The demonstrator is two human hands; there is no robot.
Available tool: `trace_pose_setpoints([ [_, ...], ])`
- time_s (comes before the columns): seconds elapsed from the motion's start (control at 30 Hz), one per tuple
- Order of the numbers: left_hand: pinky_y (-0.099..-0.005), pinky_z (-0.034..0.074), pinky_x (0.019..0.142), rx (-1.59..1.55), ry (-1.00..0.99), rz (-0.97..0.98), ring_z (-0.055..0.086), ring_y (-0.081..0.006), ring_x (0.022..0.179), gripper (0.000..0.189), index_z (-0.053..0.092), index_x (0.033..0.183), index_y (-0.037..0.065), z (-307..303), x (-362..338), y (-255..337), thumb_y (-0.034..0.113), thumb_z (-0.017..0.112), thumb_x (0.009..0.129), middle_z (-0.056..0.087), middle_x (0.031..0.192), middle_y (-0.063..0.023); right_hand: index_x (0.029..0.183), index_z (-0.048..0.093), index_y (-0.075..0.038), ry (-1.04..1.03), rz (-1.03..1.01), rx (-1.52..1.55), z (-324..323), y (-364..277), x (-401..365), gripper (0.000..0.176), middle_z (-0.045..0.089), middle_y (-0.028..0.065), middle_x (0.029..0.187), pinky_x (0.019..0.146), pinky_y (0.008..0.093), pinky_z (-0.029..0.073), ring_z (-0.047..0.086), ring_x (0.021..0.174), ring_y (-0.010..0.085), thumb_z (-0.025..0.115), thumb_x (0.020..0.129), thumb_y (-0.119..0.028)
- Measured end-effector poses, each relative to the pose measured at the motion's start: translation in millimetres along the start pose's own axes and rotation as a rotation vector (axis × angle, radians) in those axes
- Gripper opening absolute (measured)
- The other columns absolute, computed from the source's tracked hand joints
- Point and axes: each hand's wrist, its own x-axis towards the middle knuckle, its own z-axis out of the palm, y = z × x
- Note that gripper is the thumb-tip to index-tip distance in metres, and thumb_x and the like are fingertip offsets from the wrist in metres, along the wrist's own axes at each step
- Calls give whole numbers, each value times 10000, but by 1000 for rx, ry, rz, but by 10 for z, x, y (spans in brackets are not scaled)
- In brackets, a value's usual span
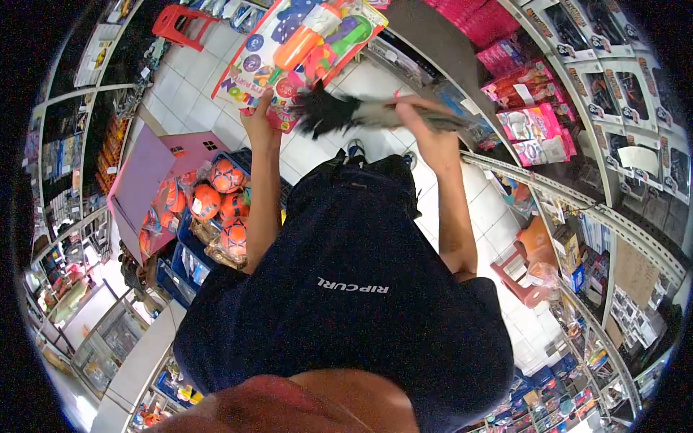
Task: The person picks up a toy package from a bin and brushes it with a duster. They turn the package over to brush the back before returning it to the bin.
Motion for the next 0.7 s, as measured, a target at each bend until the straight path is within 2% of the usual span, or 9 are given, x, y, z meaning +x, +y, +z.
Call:
trace_pose_setpoints([
  [0.03,-301,483,755,-2,-13,-3,592,-177,854,334,500,1047,-22,-22,0,-3,-82,605,736,587,966,-104,887,630,16,10,-1,-2,13,-38,30,170,620,62,784,691,233,429,547,719,113,554,831,-126],
  [0.1,-301,485,755,-13,-18,-1,593,-176,853,332,499,1045,-19,-31,-27,9,-84,603,736,585,966,-103,850,631,19,503,-37,-44,-5,-150,141,190,615,52,763,669,238,430,540,692,105,576,818,-160],
  [0.17,-297,488,744,-9,-4,-13,595,-171,844,317,502,1030,-17,5,-68,54,-80,604,737,589,949,-101,842,634,12,398,-56,-135,-93,-55,150,210,616,46,765,651,238,428,532,670,94,567,828,-187],
  [0.23,-294,489,737,6,-13,-17,596,-167,835,312,503,1025,-18,-43,-73,45,-74,609,737,591,942,-99,833,636,-1,36,23,-14,-99,-176,90,219,611,36,752,615,229,420,516,649,81,537,850,-196],
  [0.37,-290,487,723,-6,-23,-10,599,-159,810,311,504,1021,-19,-25,-117,82,-58,621,735,597,922,-92,806,644,-17,582,-57,67,-91,-91,271,230,590,9,739,640,214,402,509,709,68,529,852,-211],
  [0.4,-290,487,723,-11,-18,3,599,-159,810,311,504,1021,-19,-33,-105,78,-58,621,735,597,922,-92,813,639,-19,283,-29,-135,-212,-118,258,217,583,10,745,639,208,399,507,708,64,527,853,-201],
  [0.53,-292,484,720,59,-39,-1,599,-159,802,309,506,1023,-18,-78,-95,103,-58,616,737,597,925,-91,806,642,-21,561,-103,-46,-264,-155,426,203,567,-5,729,598,206,373,458,657,54,527,853,-181],
  [0.63,-290,483,716,29,-33,-5,599,-159,800,306,511,1019,-17,-88,-114,112,-60,617,735,600,921,-91,828,626,-8,269,-140,5,-474,-313,486,193,564,-11,731,605,202,376,457,659,56,531,857,-173],
  [0.7,-288,483,714,14,-31,-15,599,-159,798,301,515,1013,-16,-107,-106,88,-60,619,733,603,915,-90,832,617,-1,354,-180,-45,-435,-458,488,205,561,-7,734,633,207,391,469,677,61,527,864,-181],
])
